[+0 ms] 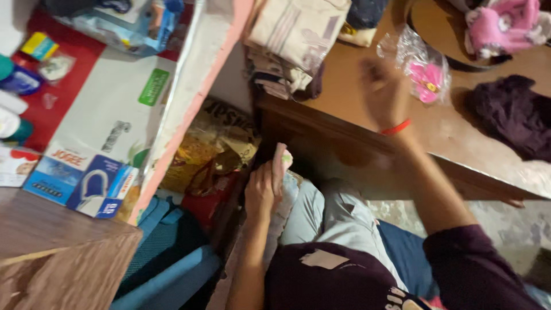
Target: The person wipes a shelf with a pink cloth, picks up various containers and boxes of medication and personal care items, and rearranges them on the shelf and an adjacent wooden surface.
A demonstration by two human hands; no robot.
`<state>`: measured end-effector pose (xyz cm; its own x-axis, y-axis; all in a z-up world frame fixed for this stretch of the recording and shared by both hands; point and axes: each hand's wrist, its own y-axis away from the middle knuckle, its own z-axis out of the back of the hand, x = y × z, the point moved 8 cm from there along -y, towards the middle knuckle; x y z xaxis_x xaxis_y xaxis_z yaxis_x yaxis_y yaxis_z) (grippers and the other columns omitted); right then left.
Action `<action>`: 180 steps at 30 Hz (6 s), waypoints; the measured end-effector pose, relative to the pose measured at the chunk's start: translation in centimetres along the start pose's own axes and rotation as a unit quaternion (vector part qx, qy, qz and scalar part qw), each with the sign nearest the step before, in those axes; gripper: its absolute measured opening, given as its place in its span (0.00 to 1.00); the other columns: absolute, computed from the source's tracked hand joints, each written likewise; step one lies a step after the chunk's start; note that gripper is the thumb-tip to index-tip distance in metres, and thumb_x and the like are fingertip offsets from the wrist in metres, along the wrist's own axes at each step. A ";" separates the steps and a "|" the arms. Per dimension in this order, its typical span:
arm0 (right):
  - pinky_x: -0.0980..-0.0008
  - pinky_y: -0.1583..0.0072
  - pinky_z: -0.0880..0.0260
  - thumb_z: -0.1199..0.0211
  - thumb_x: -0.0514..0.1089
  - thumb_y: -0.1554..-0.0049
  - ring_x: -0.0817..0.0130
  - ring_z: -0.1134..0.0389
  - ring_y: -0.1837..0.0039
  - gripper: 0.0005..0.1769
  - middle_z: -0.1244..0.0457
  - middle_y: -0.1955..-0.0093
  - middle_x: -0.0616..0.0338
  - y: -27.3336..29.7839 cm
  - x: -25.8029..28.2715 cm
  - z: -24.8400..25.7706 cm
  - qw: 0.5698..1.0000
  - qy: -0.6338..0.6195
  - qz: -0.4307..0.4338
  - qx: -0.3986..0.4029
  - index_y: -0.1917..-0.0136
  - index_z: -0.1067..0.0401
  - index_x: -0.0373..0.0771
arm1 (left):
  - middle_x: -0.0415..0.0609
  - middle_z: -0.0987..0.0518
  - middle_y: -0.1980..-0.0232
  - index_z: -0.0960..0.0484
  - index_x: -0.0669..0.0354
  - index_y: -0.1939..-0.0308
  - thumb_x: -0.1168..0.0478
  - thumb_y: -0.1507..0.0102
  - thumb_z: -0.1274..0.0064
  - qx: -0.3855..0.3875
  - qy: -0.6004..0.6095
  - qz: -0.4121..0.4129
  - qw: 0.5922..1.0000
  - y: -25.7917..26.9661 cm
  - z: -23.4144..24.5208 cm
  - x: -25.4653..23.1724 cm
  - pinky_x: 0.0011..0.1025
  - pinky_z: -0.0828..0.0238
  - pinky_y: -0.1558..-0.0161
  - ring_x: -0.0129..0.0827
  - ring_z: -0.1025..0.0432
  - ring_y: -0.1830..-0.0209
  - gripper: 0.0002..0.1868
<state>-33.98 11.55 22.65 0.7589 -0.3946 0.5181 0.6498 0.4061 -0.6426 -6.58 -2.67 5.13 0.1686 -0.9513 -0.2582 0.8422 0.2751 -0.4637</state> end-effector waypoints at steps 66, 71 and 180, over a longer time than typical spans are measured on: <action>0.70 0.41 0.24 0.48 0.28 0.38 0.69 0.34 0.31 0.29 0.42 0.32 0.61 6.1 21.1 -6.2 0.767 -0.608 -0.107 0.176 0.28 0.47 0.48 | 0.65 0.35 0.24 0.36 0.67 0.27 0.49 0.35 0.41 -0.173 0.137 0.067 0.973 2.2 15.8 -4.4 0.60 0.51 0.24 0.56 0.40 0.23 0.39; 0.61 0.41 0.23 0.30 0.41 0.38 0.62 0.31 0.33 0.10 0.35 0.32 0.54 -0.1 33.3 -9.7 0.936 -0.205 0.265 0.107 0.43 0.23 0.46 | 0.64 0.37 0.24 0.38 0.65 0.26 0.49 0.33 0.46 -0.126 0.069 0.140 0.980 5.7 13.1 -0.9 0.62 0.51 0.26 0.57 0.39 0.26 0.37; 0.44 0.23 0.50 0.42 0.50 0.36 0.48 0.45 0.21 0.27 0.41 0.23 0.51 25.3 12.4 -14.1 0.968 0.039 0.121 0.217 0.26 0.33 0.39 | 0.65 0.20 0.49 0.37 0.70 0.28 0.65 0.36 0.54 0.026 0.053 0.179 0.982 4.5 2.9 0.3 0.45 0.25 0.51 0.54 0.24 0.51 0.31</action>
<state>-8.72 5.31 4.87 0.8965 -0.2996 0.3264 0.4236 0.7954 -0.4335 -1.25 -2.15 5.42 0.4063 -0.7748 -0.4844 0.7648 0.5785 -0.2838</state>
